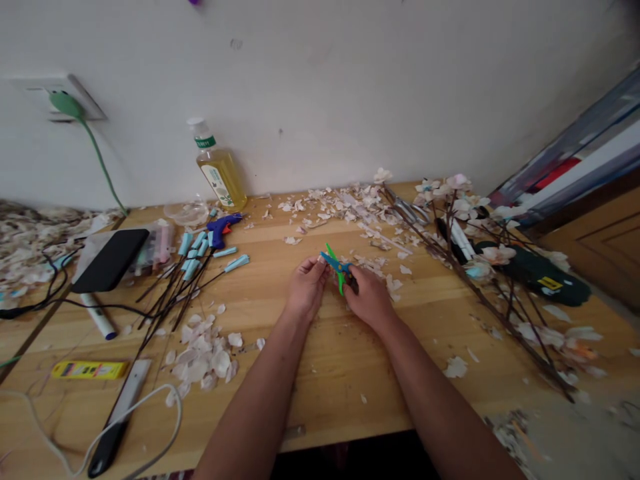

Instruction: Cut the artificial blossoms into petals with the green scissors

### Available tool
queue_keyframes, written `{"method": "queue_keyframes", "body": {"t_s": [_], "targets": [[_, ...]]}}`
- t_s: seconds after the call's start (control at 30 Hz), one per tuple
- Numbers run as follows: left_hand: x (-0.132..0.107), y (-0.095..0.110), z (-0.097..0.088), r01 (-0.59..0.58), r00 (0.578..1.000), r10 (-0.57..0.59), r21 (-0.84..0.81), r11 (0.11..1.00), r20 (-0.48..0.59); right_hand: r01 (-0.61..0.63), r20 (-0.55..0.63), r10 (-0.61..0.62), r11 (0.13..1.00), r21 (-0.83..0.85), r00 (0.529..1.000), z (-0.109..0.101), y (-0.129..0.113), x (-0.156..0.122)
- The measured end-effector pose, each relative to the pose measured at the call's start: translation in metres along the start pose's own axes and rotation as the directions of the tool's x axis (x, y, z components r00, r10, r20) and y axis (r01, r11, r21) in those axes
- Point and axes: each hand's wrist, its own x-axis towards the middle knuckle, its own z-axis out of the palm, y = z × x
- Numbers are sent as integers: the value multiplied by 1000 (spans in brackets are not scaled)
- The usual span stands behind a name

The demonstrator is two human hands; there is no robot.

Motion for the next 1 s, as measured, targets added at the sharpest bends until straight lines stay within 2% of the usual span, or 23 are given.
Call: {"method": "queue_keyframes", "body": {"t_s": [0.2, 0.43, 0.7, 1.0], "targets": [[5, -1, -6, -67, 998, 69, 138, 988, -4, 4, 0, -4, 1000, 13, 1000, 3, 4, 0], [7, 2, -9, -117, 993, 119, 160, 980, 1, 9, 8, -9, 1000, -10, 1000, 1, 0, 0], [6, 15, -9, -177, 984, 174, 449, 876, 49, 18, -1, -18, 1000, 23, 1000, 1, 2, 0], [6, 23, -11, -194, 981, 178, 515, 835, 82, 19, 6, -19, 1000, 19, 1000, -1, 0, 0]]}}
